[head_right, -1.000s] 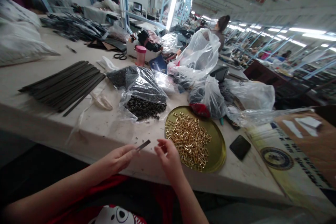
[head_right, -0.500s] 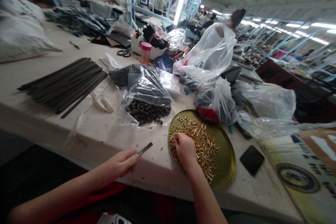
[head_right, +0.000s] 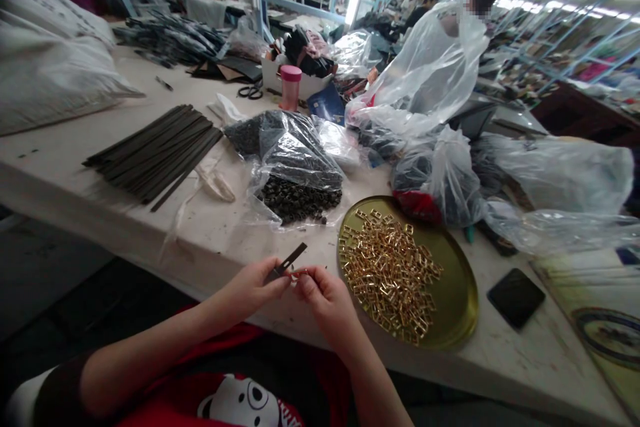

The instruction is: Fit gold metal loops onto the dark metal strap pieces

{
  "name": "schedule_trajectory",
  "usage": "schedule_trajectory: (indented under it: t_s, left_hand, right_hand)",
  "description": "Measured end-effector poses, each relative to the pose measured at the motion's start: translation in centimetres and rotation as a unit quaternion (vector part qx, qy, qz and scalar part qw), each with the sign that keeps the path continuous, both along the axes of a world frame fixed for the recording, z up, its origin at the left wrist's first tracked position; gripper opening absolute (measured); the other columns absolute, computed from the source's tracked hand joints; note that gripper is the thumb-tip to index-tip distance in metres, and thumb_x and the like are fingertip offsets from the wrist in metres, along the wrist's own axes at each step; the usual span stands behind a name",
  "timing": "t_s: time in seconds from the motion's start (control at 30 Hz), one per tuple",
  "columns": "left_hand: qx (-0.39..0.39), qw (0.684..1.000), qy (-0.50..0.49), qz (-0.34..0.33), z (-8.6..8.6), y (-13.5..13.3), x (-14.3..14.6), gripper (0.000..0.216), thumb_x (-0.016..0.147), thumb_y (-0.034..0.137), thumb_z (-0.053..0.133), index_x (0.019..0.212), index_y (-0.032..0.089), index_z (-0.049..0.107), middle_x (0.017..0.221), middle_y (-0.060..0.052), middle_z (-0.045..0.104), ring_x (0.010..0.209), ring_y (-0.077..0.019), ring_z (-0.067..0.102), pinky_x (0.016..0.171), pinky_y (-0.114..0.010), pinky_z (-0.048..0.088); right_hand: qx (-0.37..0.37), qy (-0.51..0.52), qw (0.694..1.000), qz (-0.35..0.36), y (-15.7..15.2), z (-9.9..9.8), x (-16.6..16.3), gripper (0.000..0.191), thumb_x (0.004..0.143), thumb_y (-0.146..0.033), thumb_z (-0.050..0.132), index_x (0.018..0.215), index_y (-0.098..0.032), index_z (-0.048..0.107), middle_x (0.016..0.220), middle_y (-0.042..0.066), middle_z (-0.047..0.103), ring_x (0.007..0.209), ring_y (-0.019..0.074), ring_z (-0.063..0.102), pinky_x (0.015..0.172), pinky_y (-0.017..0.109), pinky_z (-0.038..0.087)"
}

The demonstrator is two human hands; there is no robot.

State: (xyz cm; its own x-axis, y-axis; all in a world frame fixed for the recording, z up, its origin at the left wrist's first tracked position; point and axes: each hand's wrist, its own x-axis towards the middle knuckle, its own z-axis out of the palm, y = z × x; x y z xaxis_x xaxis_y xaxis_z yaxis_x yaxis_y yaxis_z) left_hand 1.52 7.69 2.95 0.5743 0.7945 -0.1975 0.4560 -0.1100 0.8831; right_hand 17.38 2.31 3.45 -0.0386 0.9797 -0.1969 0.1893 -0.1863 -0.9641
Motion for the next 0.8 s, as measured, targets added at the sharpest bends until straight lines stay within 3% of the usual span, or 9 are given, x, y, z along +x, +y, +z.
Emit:
schedule_trajectory:
  t_s: [0.1, 0.27, 0.53, 0.8]
  left_hand:
    - [0.012, 1.000, -0.008, 0.001, 0.5, -0.5, 0.0, 0.017, 0.080, 0.033, 0.047, 0.080, 0.017, 0.053, 0.071, 0.001, 0.060, 0.066, -0.0136, 0.053, 0.058, -0.021, 0.037]
    - [0.075, 0.995, 0.061, -0.038, 1.2, -1.5, 0.0, 0.017, 0.080, 0.031, 0.046, 0.076, 0.017, 0.054, 0.070, -0.002, 0.060, 0.065, -0.0155, 0.053, 0.057, -0.023, 0.035]
    - [0.024, 0.999, -0.003, -0.044, 1.4, -1.9, -1.5, 0.019, 0.080, 0.029, 0.045, 0.079, 0.015, 0.057, 0.071, 0.000, 0.060, 0.065, -0.0136, 0.052, 0.058, -0.022, 0.036]
    - [-0.059, 0.997, -0.057, -0.015, 0.9, -2.0, -2.1, 0.024, 0.081, 0.036, 0.046, 0.077, 0.014, 0.055, 0.065, 0.002, 0.055, 0.063, -0.0120, 0.049, 0.057, -0.021, 0.037]
  right_hand:
    - [0.022, -0.047, 0.999, -0.006, -0.8, -0.3, -0.3, 0.030, 0.085, -0.041, 0.041, 0.080, -0.017, 0.059, 0.062, 0.000, 0.055, 0.059, 0.0121, 0.050, 0.057, 0.023, 0.040]
    - [0.051, -0.073, 0.996, -0.018, -2.0, -1.2, -1.5, 0.029, 0.086, -0.039, 0.041, 0.082, -0.018, 0.061, 0.062, 0.001, 0.056, 0.058, 0.0129, 0.052, 0.055, 0.023, 0.041]
    - [-0.001, 0.141, 0.987, -0.074, -2.3, -1.0, -3.3, 0.028, 0.075, -0.040, 0.058, 0.092, -0.018, 0.063, 0.069, 0.000, 0.060, 0.059, 0.0106, 0.052, 0.055, 0.023, 0.043]
    - [-0.013, 0.201, 0.960, -0.192, -3.0, -1.0, -4.8, 0.026, 0.068, -0.030, 0.067, 0.092, -0.020, 0.061, 0.085, 0.002, 0.067, 0.076, 0.0144, 0.060, 0.071, 0.028, 0.047]
